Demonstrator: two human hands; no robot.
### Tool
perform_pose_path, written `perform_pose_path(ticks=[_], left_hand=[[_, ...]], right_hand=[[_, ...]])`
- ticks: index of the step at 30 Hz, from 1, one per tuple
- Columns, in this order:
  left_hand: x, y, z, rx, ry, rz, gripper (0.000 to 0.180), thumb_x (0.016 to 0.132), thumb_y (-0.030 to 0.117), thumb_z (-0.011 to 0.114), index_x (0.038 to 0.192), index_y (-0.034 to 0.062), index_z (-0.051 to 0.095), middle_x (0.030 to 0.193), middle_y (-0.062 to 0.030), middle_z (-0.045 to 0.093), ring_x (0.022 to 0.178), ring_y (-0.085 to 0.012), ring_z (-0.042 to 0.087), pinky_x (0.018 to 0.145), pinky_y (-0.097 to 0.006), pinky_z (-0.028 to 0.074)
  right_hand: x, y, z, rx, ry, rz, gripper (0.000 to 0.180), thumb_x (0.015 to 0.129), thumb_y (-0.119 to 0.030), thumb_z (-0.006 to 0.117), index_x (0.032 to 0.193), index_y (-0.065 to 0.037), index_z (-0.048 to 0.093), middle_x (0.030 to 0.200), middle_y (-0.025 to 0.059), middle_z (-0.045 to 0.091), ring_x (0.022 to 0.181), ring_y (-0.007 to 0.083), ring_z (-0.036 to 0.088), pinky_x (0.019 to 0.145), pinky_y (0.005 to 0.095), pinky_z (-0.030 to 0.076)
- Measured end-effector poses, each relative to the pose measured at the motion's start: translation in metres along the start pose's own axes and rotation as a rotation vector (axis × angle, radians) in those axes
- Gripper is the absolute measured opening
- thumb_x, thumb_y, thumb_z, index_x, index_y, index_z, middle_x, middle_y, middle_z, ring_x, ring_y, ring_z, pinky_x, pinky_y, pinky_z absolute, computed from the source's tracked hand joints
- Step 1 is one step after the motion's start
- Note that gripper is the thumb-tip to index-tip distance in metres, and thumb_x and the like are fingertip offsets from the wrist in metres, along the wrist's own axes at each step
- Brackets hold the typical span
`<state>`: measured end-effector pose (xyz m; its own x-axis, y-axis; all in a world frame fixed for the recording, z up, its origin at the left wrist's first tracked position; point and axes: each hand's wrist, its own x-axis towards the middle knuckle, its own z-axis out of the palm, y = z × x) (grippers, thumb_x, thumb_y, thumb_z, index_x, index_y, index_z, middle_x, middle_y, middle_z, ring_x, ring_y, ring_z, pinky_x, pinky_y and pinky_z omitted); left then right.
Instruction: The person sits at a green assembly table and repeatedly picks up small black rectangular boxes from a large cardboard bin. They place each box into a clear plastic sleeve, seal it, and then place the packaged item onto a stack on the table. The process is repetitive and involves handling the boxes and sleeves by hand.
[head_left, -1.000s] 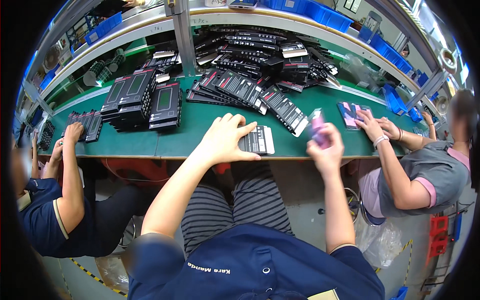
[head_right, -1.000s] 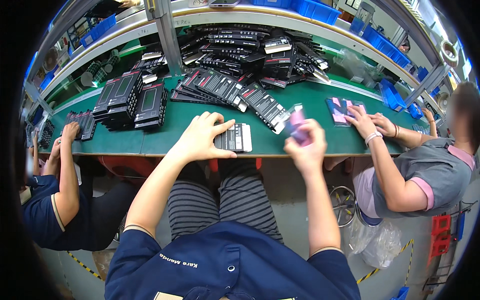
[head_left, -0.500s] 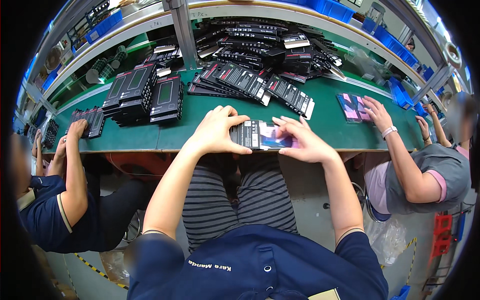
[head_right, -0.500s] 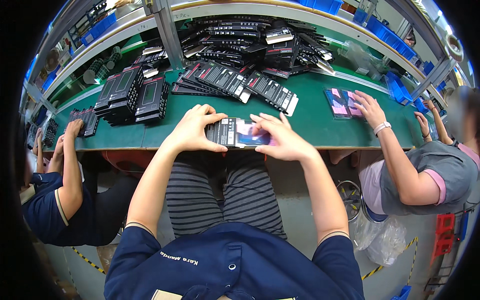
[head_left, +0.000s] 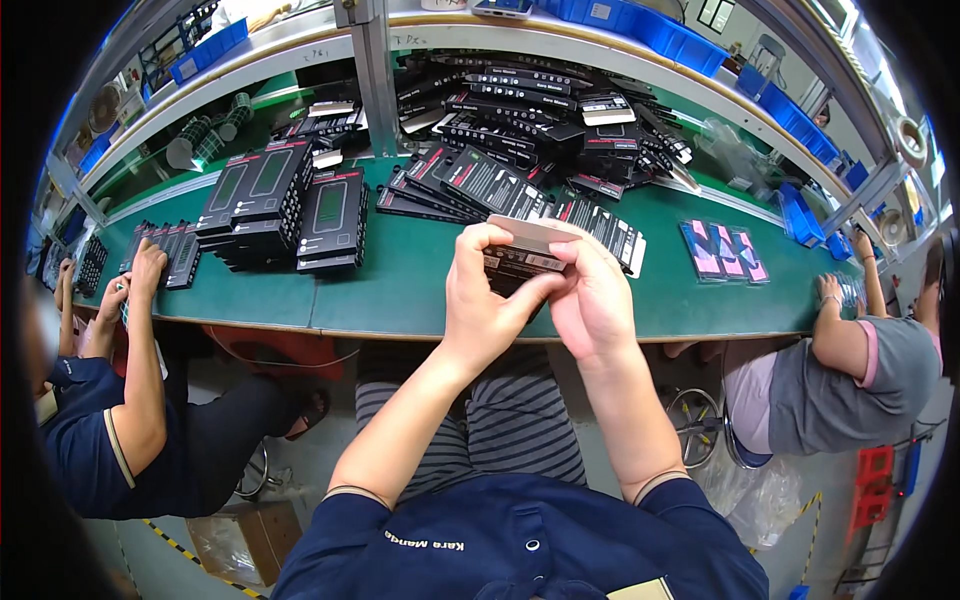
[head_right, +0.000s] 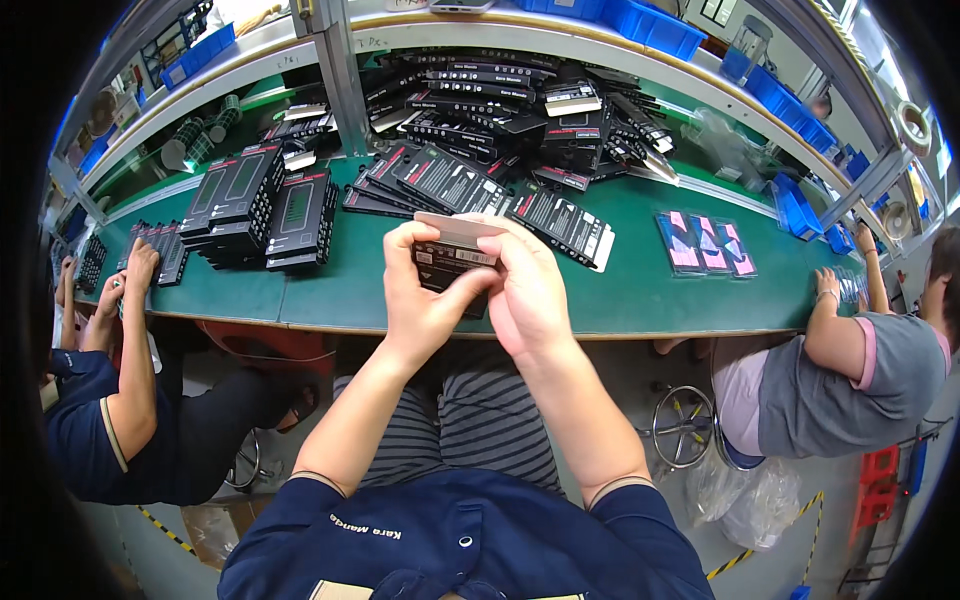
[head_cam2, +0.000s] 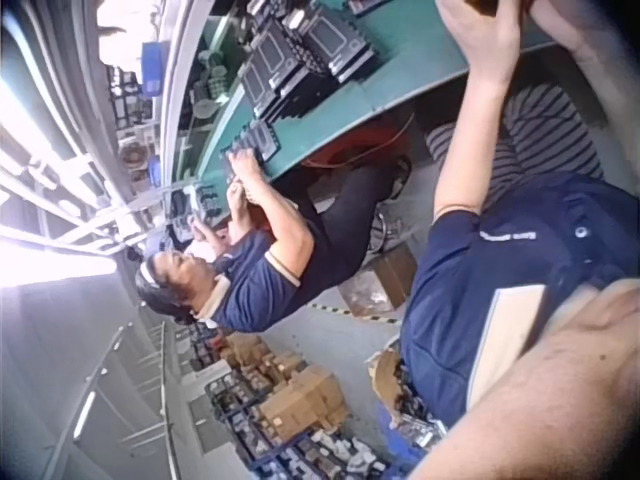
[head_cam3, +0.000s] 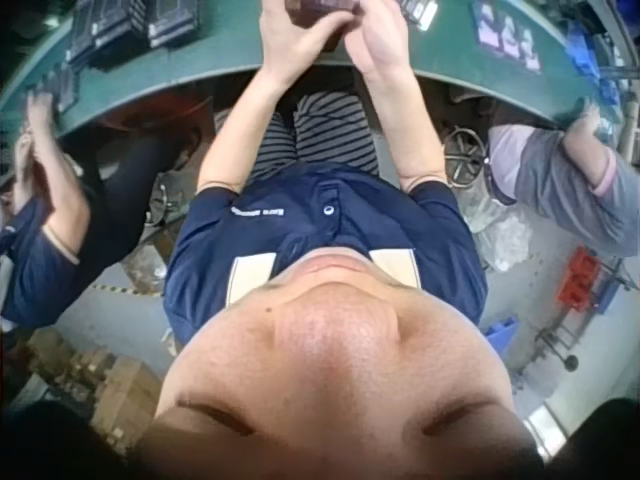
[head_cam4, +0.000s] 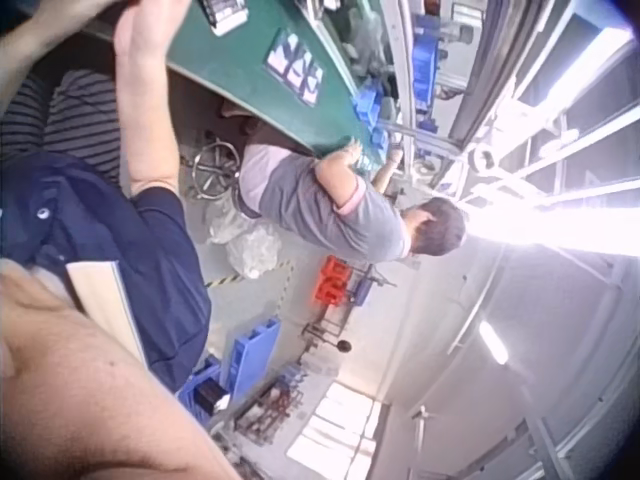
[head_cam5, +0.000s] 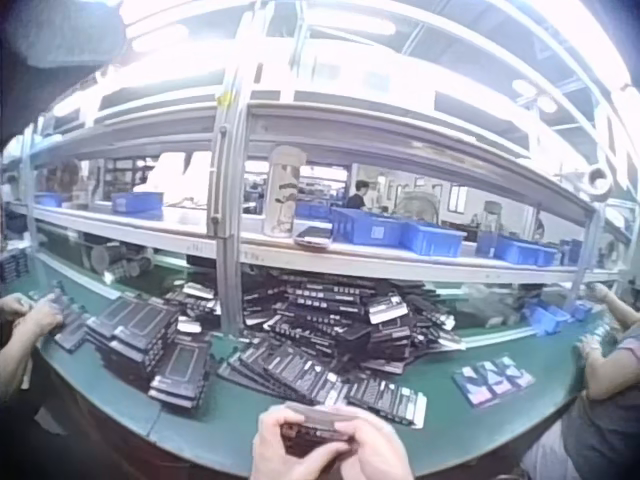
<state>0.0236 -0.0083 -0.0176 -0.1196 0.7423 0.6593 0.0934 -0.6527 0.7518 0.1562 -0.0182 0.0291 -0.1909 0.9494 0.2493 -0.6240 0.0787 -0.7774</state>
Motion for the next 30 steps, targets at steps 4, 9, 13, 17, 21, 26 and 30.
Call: perform_pose_path(ticks=[4,9,13,17,21,26,30], left_hand=[[0.024,0.024,-0.007,-0.667,0.047,-0.255,0.021,0.097,-0.001,0.057,0.108,0.0070,0.041,0.113,-0.0145,0.062,0.103,-0.0156,0.058,0.095,-0.030,0.045],[0.028,0.025,-0.002,-0.538,0.032,-0.207,0.017,0.098,-0.001,0.055,0.108,0.0065,0.044,0.110,-0.0138,0.063,0.101,-0.0160,0.060,0.094,-0.030,0.046],[0.026,0.021,-0.002,-0.516,0.078,-0.138,0.015,0.096,-0.002,0.059,0.104,0.0030,0.048,0.105,-0.0110,0.063,0.095,-0.0132,0.060,0.087,-0.027,0.049],[0.024,0.002,-0.021,-0.066,0.000,0.176,0.012,0.094,-0.001,0.064,0.102,0.0015,0.056,0.113,-0.0126,0.062,0.096,-0.0156,0.061,0.086,-0.028,0.049],[0.026,0.032,-0.037,-0.447,0.070,-0.629,0.046,0.098,0.014,0.060,0.139,0.0054,0.040,0.143,-0.0180,0.042,0.127,-0.0219,0.044,0.103,-0.032,0.038],[0.039,0.013,-0.079,-0.077,-0.101,-0.335,0.080,0.085,-0.012,0.058,0.155,0.0068,0.023,0.158,-0.0234,0.025,0.143,-0.0255,0.032,0.109,-0.033,0.036],[0.095,0.017,-0.146,0.653,0.035,-0.202,0.037,0.086,-0.004,0.066,0.122,-0.0030,0.065,0.116,-0.0150,0.071,0.109,-0.0263,0.068,0.094,-0.032,0.051]], right_hand=[[0.005,0.028,0.003,-0.667,0.019,-0.606,0.016,0.095,0.001,0.057,0.110,0.001,0.063,0.115,0.0117,0.062,0.111,0.0172,0.057,0.100,0.0300,0.043],[0.013,0.025,0.005,-0.289,0.108,-0.428,0.011,0.098,-0.001,0.057,0.108,-0.001,0.054,0.111,0.0106,0.063,0.101,0.0147,0.060,0.093,0.0278,0.046],[0.014,0.030,0.003,-0.271,0.094,-0.461,0.013,0.097,0.000,0.058,0.106,-0.003,0.049,0.109,0.0120,0.063,0.098,0.0140,0.060,0.091,0.0277,0.048],[0.002,0.052,-0.024,-0.540,-0.014,-0.495,0.047,0.089,0.008,0.066,0.123,-0.006,0.037,0.110,0.0111,0.058,0.099,0.0163,0.061,0.089,0.0300,0.048],[-0.007,0.061,-0.040,-1.004,-0.021,-0.946,0.052,0.071,0.007,0.078,0.110,-0.009,0.047,0.112,0.0160,0.064,0.101,0.0314,0.065,0.088,0.0405,0.050],[-0.005,0.020,-0.014,-1.267,-0.522,-0.638,0.029,0.064,-0.005,0.082,0.079,-0.008,0.057,0.119,0.0128,0.067,0.115,0.0340,0.061,0.099,0.0485,0.046],[0.022,-0.021,-0.082,-1.649,0.031,-0.496,0.076,0.062,-0.025,0.089,0.126,-0.007,0.055,0.144,0.0232,0.046,0.132,0.0394,0.044,0.111,0.0502,0.034]])
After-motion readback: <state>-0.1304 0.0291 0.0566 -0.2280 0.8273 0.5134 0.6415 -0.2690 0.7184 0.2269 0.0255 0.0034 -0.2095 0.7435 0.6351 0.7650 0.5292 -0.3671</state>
